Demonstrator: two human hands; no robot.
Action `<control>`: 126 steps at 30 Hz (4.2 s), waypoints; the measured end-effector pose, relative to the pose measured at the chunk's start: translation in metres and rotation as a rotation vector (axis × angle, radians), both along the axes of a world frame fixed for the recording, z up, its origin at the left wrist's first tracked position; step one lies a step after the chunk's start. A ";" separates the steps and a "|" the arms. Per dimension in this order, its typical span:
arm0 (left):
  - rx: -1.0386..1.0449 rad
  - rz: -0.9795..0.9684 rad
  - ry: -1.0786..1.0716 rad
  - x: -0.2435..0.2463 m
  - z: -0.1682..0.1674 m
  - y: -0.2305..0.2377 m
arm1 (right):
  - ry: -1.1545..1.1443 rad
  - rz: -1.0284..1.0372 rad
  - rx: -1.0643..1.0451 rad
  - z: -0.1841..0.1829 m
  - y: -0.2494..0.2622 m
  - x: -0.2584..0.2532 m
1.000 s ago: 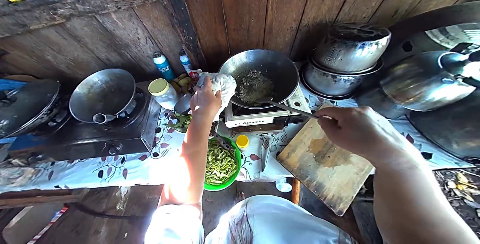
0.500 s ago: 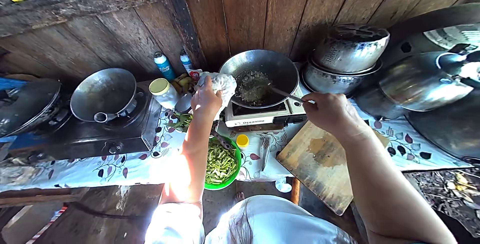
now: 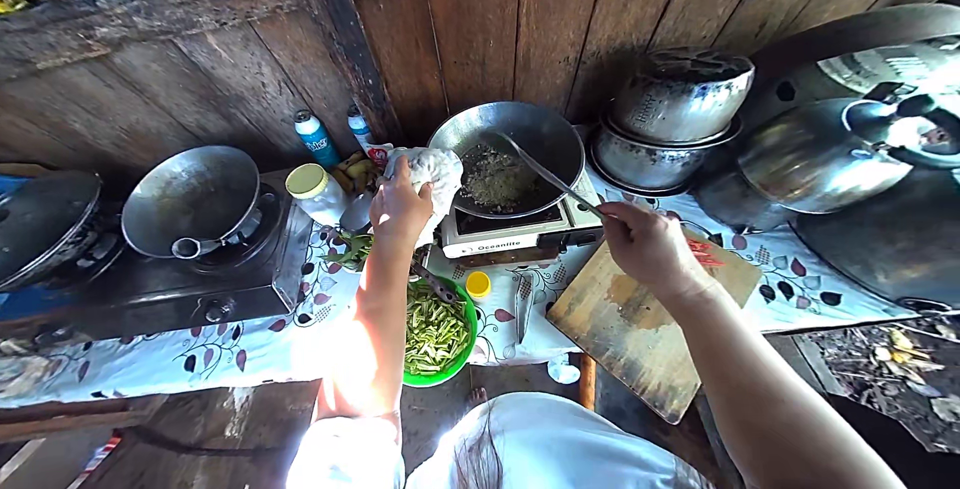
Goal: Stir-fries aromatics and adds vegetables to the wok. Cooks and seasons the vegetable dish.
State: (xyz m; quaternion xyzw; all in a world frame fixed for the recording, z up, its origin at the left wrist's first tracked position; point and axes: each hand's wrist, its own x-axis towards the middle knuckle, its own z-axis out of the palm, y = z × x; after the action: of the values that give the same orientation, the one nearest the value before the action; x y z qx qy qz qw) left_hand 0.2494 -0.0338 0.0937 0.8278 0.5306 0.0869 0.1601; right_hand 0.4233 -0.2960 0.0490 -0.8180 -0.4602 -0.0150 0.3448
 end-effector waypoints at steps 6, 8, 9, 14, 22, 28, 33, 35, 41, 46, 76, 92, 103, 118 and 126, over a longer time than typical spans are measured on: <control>0.007 -0.020 -0.039 -0.005 0.001 0.001 | -0.026 -0.025 0.072 -0.006 -0.004 -0.004; 0.011 -0.021 -0.042 -0.004 0.000 0.000 | -0.005 -0.040 -0.004 -0.008 0.001 -0.004; 0.015 -0.021 -0.043 -0.004 0.000 0.000 | 0.005 -0.050 -0.044 -0.007 0.002 -0.006; 0.043 -0.019 -0.112 -0.012 0.000 -0.003 | -0.012 -0.033 -0.134 0.005 -0.005 -0.022; 0.216 -0.054 -0.253 -0.027 0.020 -0.039 | 0.001 -0.059 -0.103 -0.005 0.005 -0.016; 0.274 -0.366 -0.398 -0.089 0.020 -0.076 | 0.065 -0.078 -0.010 -0.019 -0.004 -0.009; 0.232 -0.362 -0.470 -0.120 0.002 -0.075 | 0.192 -0.085 0.000 -0.032 0.005 -0.021; 0.179 -0.288 -0.480 -0.125 -0.006 -0.075 | 0.299 -0.044 -0.062 -0.034 0.014 -0.027; 0.262 0.050 -0.375 -0.201 -0.020 -0.052 | 0.887 -0.016 0.287 -0.037 0.026 -0.027; 0.095 0.584 -0.138 -0.274 -0.057 -0.031 | 1.202 0.012 0.442 -0.047 0.041 -0.034; -0.401 -0.386 -0.717 0.052 -0.031 -0.100 | 0.574 0.397 0.506 -0.047 0.082 -0.048; -0.274 -0.290 -0.776 0.037 -0.044 -0.127 | 0.384 -0.459 -0.605 -0.197 -0.083 0.171; 0.367 -0.201 -0.144 -0.017 -0.033 -0.127 | 0.148 -0.471 -0.380 -0.224 -0.080 0.181; 0.180 -0.174 -0.202 -0.006 -0.025 -0.113 | 0.613 -0.784 -0.116 -0.181 -0.062 0.160; -0.002 -0.142 -0.225 -0.022 -0.030 -0.094 | 1.174 -0.558 1.037 -0.060 0.006 0.132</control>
State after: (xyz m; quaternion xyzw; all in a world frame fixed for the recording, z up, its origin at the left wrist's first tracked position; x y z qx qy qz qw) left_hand 0.2277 -0.1274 0.0642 0.8482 0.4494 0.1672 0.2253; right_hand 0.5552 -0.2898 -0.0115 -0.5143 0.0795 0.1191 0.8456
